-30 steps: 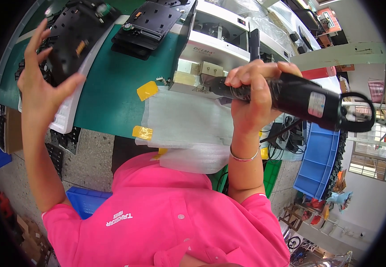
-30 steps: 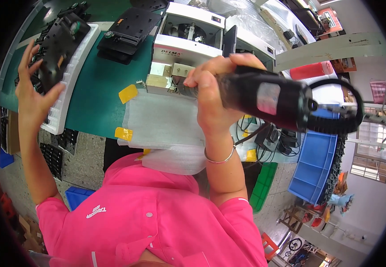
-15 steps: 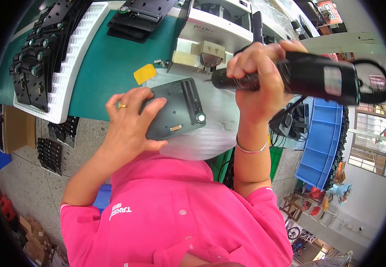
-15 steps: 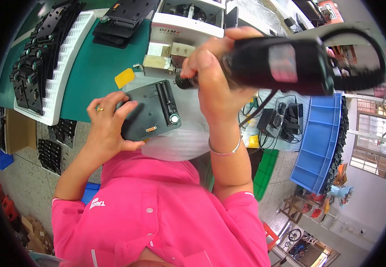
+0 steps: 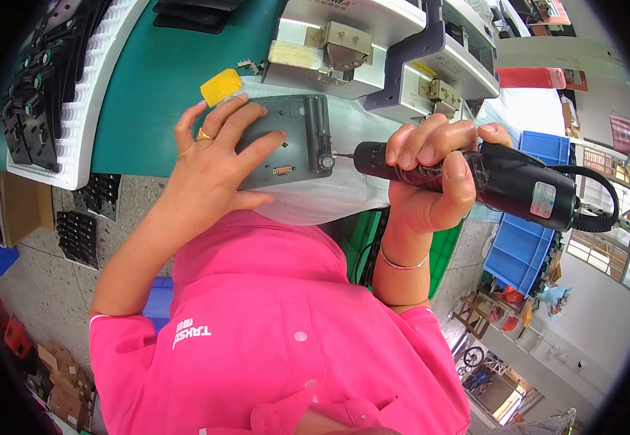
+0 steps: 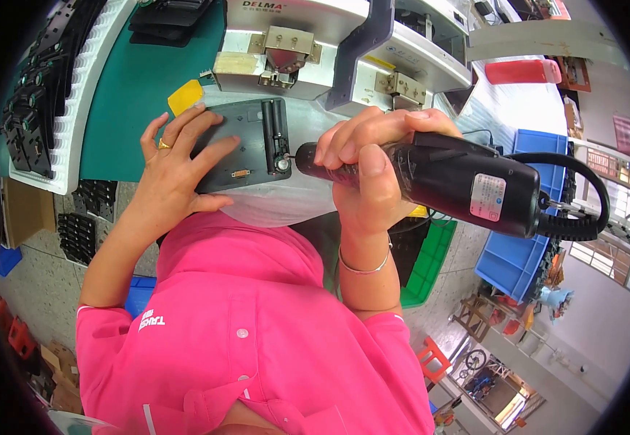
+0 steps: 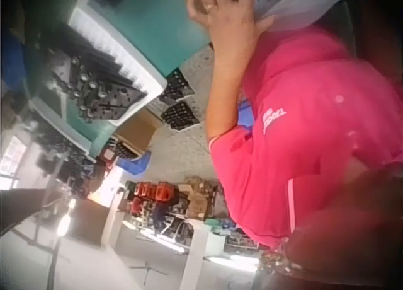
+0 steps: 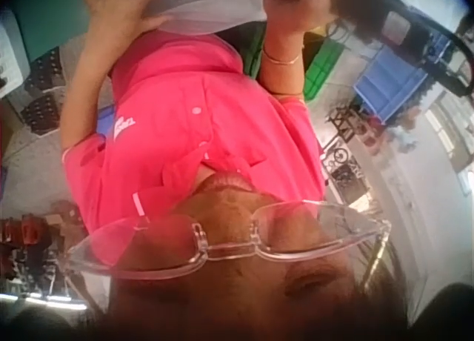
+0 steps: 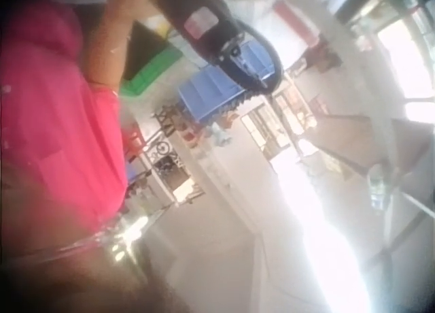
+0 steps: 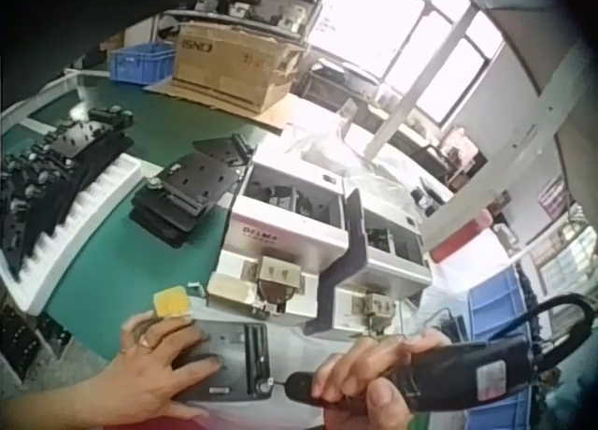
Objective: The person assembles electronic housing components by fastening screws with an electric screwdriver.
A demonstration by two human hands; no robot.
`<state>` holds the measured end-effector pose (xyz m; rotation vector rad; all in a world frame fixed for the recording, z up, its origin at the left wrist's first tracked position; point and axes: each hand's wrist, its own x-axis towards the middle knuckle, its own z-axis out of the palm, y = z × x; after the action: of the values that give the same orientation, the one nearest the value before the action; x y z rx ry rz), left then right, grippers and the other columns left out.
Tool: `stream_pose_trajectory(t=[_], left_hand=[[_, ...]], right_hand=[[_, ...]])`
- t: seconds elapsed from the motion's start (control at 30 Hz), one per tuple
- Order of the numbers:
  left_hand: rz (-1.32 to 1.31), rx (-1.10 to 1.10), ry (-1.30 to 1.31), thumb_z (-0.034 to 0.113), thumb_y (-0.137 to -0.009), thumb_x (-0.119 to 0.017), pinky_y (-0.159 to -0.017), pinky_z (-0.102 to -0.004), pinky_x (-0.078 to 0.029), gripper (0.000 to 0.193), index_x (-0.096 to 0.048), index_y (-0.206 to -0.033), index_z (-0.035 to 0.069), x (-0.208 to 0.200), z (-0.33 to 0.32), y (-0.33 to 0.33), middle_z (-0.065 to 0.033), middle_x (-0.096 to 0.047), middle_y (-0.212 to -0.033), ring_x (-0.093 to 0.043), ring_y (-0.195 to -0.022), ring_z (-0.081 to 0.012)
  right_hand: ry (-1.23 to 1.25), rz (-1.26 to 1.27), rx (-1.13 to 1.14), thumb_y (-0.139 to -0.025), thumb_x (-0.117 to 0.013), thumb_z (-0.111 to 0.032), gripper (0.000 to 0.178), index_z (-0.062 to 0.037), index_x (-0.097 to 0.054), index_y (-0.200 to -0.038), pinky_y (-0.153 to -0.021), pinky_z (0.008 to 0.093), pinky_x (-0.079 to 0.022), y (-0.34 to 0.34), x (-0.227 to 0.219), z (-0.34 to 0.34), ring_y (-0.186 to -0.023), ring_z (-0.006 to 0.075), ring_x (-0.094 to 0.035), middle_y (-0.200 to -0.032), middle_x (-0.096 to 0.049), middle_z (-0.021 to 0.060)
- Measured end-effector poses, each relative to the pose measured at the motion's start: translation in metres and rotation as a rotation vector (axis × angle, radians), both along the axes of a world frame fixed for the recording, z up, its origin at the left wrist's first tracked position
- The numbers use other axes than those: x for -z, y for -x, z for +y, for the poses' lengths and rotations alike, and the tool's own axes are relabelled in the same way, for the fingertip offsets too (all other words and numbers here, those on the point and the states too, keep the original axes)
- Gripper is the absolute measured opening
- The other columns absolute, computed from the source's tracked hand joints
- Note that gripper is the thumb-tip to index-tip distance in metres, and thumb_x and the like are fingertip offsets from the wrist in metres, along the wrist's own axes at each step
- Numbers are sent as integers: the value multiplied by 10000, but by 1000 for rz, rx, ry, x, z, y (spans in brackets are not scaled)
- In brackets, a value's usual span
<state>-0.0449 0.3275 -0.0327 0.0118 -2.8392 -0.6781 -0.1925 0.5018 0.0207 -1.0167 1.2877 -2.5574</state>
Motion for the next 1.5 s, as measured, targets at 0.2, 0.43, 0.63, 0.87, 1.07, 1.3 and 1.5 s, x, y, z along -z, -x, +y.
stream_pose_trajectory(t=[0.2, 0.43, 0.63, 0.87, 1.07, 1.3, 1.5], left_hand=[[231, -6, -86, 267, -663, -803, -939, -435, -283, 358, -675, -984, 171, 11, 35, 11, 17, -566, -895, -544, -913, -173], [361, -35, -29, 180, -677, -743, -743, -368, -336, 169, -680, -832, 152, 21, 55, 34, 36, -471, -619, -509, -652, -152], [358, -37, -32, 131, -691, -660, -715, -365, -353, 118, -669, -808, 136, 22, 56, 31, 24, -467, -601, -513, -622, -160], [347, -20, -14, 145, -693, -645, -713, -357, -353, 139, -680, -828, 137, 22, 54, 32, 30, -470, -606, -510, -618, -153], [334, 25, 25, 145, -718, -602, -721, -360, -352, 138, -677, -834, 136, 21, 50, 30, 23, -441, -612, -514, -638, -148], [385, 19, 92, 154, -722, -606, -787, -371, -339, 145, -668, -852, 139, 24, 48, 31, 13, -441, -670, -522, -692, -145], [427, -4, 91, 187, -737, -617, -832, -373, -314, 189, -684, -914, 181, 30, 49, 22, 28, -449, -735, -507, -745, -129]], right_hand=[[-44, 8, -8, -861, -616, -16, 422, -93, -358, -1186, -481, 367, -511, 1, 4, -3, -530, 203, -504, -682, -497, 88], [-55, 21, 17, -857, -609, -6, 426, -92, -351, -1184, -490, 366, -514, 1, 7, -5, -530, 201, -506, -692, -504, 88], [-44, 27, -5, -843, -598, 9, 453, -89, -339, -1202, -495, 361, -515, 2, 10, -5, -538, 200, -510, -696, -509, 88], [-69, 25, -22, -854, -615, -24, 454, -73, -343, -1213, -515, 347, -521, 2, 13, -7, -537, 192, -521, -688, -525, 87], [-179, 105, -20, -832, -642, 5, 457, -41, -345, -1177, -531, 297, -511, -1, 10, -13, -538, 168, -543, -651, -545, 84], [-277, 240, -97, -881, -634, -45, 357, -98, -372, -1118, -462, 341, -480, 2, 16, -17, -538, 185, -472, -715, -508, 92], [-343, 353, -15, -861, -639, -32, 389, -92, -377, -1142, -475, 339, -490, -8, 12, -20, -537, 185, -478, -711, -505, 91]])
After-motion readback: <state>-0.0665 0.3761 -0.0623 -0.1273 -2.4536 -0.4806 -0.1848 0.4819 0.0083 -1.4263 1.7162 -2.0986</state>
